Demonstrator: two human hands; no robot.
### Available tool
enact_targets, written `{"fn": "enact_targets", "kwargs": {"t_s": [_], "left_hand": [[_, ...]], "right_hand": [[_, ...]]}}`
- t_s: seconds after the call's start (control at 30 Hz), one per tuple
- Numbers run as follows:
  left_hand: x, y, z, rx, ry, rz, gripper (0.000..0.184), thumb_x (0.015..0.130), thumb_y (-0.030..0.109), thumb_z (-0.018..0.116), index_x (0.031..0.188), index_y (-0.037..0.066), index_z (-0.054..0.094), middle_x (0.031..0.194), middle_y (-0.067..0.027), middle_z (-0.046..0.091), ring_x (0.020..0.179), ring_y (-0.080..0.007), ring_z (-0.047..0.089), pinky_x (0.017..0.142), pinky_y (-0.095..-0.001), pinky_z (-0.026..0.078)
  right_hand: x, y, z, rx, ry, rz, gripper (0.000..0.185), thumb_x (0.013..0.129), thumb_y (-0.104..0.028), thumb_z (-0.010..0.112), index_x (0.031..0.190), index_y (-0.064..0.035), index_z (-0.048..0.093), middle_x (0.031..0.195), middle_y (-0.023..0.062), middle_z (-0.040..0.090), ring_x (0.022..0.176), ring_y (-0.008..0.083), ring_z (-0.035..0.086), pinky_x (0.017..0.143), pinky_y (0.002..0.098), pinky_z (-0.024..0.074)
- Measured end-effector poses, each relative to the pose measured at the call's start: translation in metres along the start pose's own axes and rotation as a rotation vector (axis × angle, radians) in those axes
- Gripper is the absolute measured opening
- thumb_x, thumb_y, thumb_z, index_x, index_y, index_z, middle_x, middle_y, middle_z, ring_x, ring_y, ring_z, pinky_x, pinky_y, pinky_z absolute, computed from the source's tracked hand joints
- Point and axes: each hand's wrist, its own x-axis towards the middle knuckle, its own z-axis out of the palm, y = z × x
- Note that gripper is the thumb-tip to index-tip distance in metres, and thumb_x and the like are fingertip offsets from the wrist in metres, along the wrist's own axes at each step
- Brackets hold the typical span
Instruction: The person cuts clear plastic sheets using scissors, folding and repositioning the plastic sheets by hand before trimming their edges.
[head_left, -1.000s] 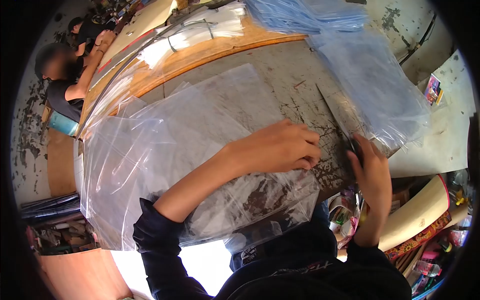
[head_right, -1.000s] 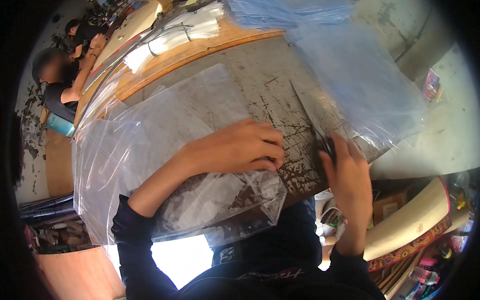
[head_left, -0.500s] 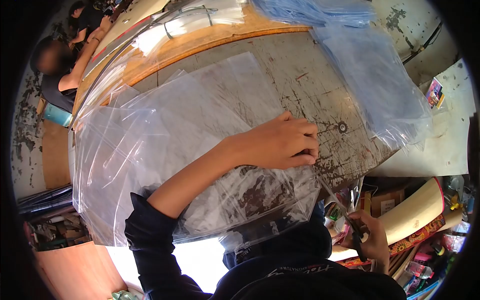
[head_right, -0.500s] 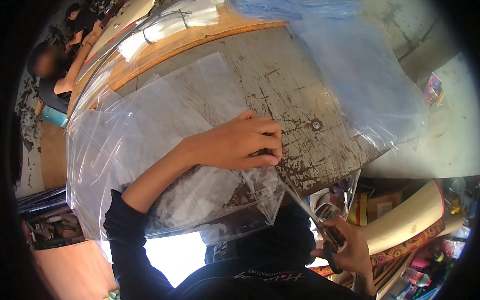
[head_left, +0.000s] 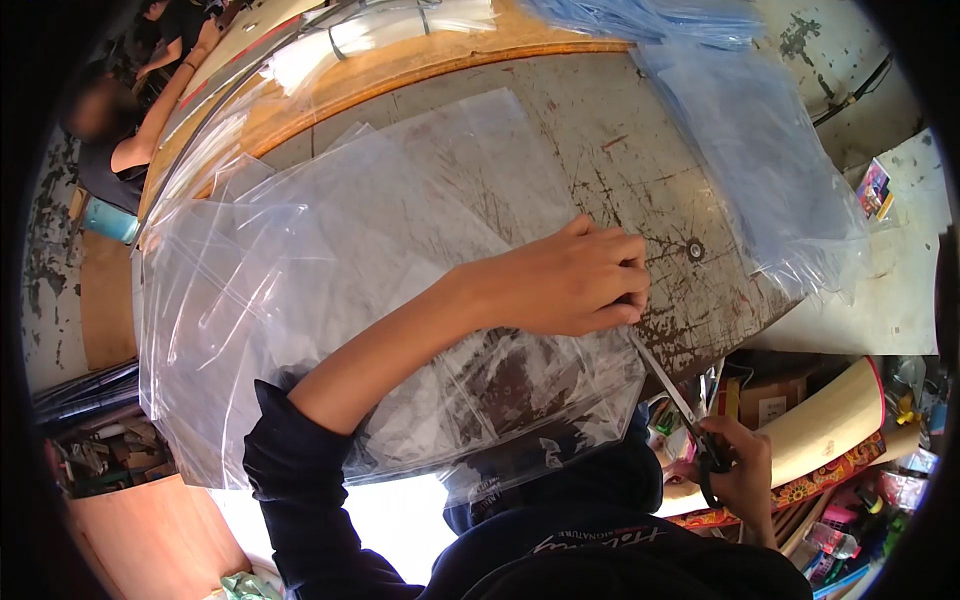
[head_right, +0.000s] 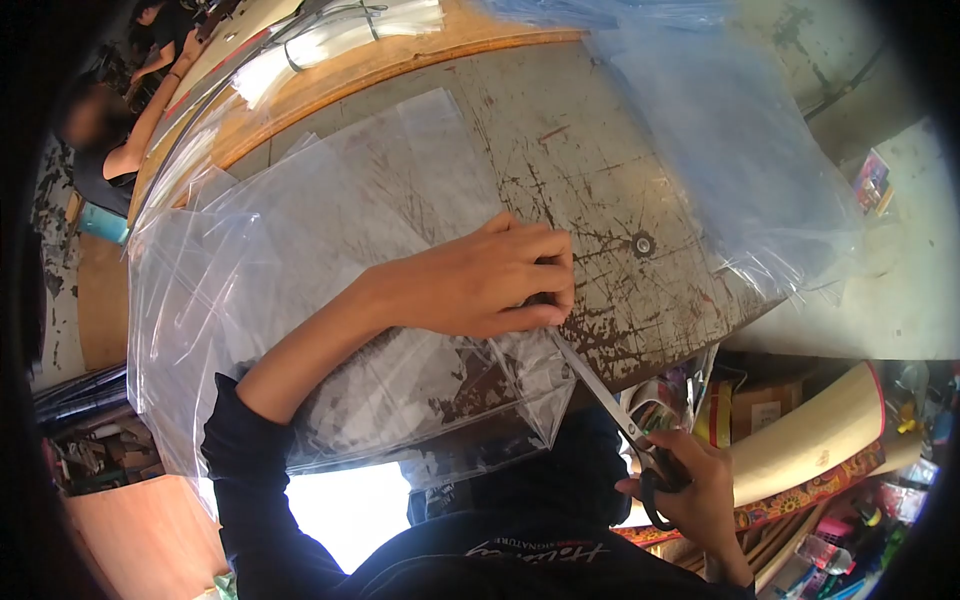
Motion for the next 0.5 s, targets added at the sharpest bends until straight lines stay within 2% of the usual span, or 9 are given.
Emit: {"fn": "enact_targets", "kwargs": {"t_s": [0.07, 0.3, 0.5], "left_hand": [[0.0, 0.001, -0.001, 0.002, -0.003, -0.004, 0.015, 0.09, 0.025, 0.052, 0.085, 0.011, 0.056, 0.088, -0.0013, 0.047, 0.089, -0.015, 0.047, 0.08, -0.0334, 0.033], [0.0, 0.001, -0.002, -0.009, -0.01, -0.006, 0.014, 0.09, 0.024, 0.053, 0.084, 0.012, 0.056, 0.088, -0.0013, 0.046, 0.089, -0.0151, 0.047, 0.079, -0.0336, 0.034], [0.0, 0.0, -0.002, -0.01, -0.01, -0.004, 0.014, 0.09, 0.023, 0.053, 0.085, 0.011, 0.056, 0.087, -0.0012, 0.046, 0.089, -0.0151, 0.047, 0.08, -0.0335, 0.033]], "right_hand": [[-0.002, 0.004, 0.006, -0.022, 0.079, -0.046, 0.049, 0.057, -0.014, 0.086, 0.096, -0.0027, 0.059, 0.073, 0.0061, 0.062, 0.058, 0.0113, 0.057, 0.054, 0.0247, 0.0451], [-0.002, 0.002, 0.018, -0.052, 0.128, -0.065, 0.048, 0.058, -0.014, 0.085, 0.096, -0.0032, 0.059, 0.07, 0.0055, 0.059, 0.056, 0.012, 0.055, 0.054, 0.0259, 0.0454], [-0.006, 0.014, 0.028, 0.157, 0.019, 0.097, 0.05, 0.061, -0.016, 0.085, 0.1, -0.0044, 0.057, 0.072, 0.0037, 0.059, 0.06, 0.0076, 0.055, 0.055, 0.024, 0.0453]]}}
